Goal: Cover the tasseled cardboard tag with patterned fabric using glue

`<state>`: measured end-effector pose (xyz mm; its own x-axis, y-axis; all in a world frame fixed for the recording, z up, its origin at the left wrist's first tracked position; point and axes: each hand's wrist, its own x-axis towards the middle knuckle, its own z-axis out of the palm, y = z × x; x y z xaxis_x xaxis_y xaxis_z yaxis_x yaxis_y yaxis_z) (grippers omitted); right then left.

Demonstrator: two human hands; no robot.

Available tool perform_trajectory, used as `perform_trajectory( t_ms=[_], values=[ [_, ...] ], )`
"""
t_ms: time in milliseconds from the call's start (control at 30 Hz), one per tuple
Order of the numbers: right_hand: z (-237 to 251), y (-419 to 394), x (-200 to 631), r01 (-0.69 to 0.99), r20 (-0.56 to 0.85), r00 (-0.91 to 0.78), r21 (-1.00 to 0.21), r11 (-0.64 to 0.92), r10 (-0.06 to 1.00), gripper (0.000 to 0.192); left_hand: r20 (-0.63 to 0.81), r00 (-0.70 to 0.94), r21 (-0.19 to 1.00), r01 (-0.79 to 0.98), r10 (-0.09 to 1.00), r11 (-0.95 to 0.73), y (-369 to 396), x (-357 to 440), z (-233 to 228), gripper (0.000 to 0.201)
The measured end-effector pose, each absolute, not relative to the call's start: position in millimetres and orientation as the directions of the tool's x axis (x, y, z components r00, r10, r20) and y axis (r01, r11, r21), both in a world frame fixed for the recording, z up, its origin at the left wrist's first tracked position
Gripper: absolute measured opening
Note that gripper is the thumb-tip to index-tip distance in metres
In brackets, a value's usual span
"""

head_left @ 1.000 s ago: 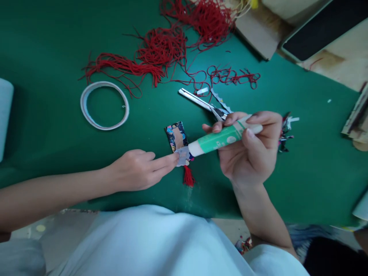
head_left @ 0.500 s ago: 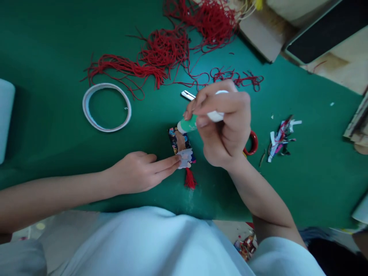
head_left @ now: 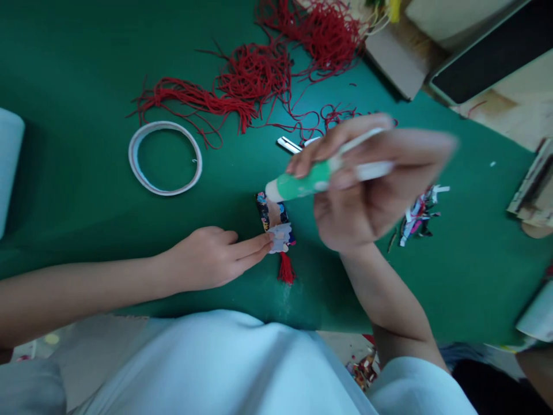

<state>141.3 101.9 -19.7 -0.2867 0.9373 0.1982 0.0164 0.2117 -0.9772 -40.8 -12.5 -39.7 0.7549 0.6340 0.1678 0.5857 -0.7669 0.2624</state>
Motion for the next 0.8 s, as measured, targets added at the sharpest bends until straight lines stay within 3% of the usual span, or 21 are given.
perform_trajectory(
  t_ms=[67,133,267,333,400,467,600,700,800],
  values=[
    [-12,99,144,-0.174,0.312,-0.053,-0.938,0.299,0.949,0.003,0.169,0.753,0.267,0.586,0.636,-0.765,-13,-41,-41,0.036],
    [-3,94,148,-0.257,0.212,0.014,-0.944,0.209,0.977,0.012,0.168,0.744,0.283,0.593,0.647,-0.754,-13,-41,-42,0.036],
    [5,75,160,-0.349,-0.113,-0.073,-0.928,-0.132,0.991,0.016,0.173,0.708,0.397,0.586,0.684,-0.707,-10,-41,-39,0.030],
    [4,61,165,-0.391,-0.197,-0.163,-0.887,-0.247,0.967,0.023,0.193,0.668,0.543,0.537,0.718,-0.646,-7,-43,-36,0.018],
    [1,44,165,-0.386,-0.195,-0.233,-0.881,-0.274,0.953,0.026,0.170,0.558,0.746,0.466,0.813,-0.476,-3,-46,-33,0.009],
    [-2,28,161,-0.350,-0.129,-0.259,-0.911,-0.217,0.957,0.027,0.126,0.481,0.883,0.344,0.867,-0.319,-2,-48,-32,0.021],
    [-9,3,149,-0.263,0.182,-0.273,-0.959,0.109,0.945,0.036,0.145,0.493,0.937,0.208,0.858,-0.279,-8,-43,-31,0.046],
    [-18,0,147,-0.113,0.316,-0.349,-0.949,0.295,0.882,0.041,0.109,0.468,0.944,0.229,0.877,-0.239,-14,-38,-30,0.030],
    [-24,10,156,0.105,0.492,-0.384,-0.818,0.566,0.781,0.025,-0.016,0.443,0.961,0.253,0.896,-0.108,-14,-37,-26,0.019]
  ],
)
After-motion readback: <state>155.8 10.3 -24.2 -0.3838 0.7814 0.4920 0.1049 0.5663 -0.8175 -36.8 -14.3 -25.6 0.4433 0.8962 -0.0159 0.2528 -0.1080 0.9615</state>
